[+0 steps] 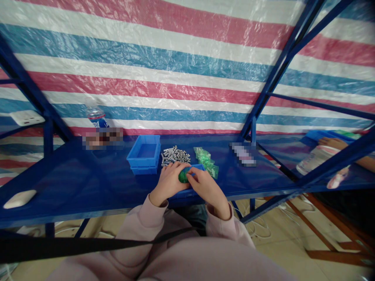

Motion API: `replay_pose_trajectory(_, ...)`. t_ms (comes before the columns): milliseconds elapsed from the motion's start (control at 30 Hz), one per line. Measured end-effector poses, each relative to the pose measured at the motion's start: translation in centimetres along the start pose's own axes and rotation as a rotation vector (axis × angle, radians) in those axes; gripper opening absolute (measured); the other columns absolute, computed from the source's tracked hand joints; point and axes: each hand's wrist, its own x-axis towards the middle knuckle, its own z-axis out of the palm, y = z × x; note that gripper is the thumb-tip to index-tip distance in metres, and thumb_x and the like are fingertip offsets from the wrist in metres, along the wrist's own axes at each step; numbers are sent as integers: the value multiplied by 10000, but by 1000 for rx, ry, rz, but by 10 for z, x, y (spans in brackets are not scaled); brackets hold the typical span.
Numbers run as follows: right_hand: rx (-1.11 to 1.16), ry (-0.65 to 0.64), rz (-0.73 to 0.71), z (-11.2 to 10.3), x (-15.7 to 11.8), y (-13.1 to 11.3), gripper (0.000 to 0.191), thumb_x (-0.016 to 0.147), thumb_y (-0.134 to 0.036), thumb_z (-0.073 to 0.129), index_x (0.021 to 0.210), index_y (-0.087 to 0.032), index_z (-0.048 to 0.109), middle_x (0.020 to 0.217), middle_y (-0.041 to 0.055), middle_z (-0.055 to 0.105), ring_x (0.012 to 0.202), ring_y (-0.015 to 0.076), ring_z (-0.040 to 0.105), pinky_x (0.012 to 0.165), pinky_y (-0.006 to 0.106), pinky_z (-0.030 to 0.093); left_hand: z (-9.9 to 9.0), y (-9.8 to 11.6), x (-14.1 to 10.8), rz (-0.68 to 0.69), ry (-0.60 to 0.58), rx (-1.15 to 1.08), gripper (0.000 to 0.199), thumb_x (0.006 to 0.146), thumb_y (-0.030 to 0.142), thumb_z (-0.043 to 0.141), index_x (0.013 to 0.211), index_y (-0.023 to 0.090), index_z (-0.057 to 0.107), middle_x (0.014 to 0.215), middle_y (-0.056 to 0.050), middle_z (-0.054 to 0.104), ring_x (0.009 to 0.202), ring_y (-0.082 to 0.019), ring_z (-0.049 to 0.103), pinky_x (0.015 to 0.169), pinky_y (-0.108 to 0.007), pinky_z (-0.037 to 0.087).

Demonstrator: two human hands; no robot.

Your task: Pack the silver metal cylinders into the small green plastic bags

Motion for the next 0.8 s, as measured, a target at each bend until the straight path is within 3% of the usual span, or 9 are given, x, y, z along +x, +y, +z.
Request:
replay_pose_trajectory(567, 64, -50, -55, -5, -1, 5, 175, 845, -175, 484, 872, -196, 656, 656, -5, 641, 538, 121, 532, 528, 215, 348, 1, -1, 1, 7, 3, 30, 441, 649, 341, 680, 1079, 295, 594, 1139, -6, 602, 1056, -267, 532, 874, -394, 394)
replay_pose_trajectory(800, 153, -86, -58, -7, -3, 9, 176, 856, -206, 504, 958, -196, 648, 736, 6, 687, 612, 133, 602, 558, 215, 401, 2, -1, 1, 17, 14, 38, 417, 650, 348, 673, 1053, 289, 587, 1121, -6, 604, 1041, -266, 536, 864, -392, 393)
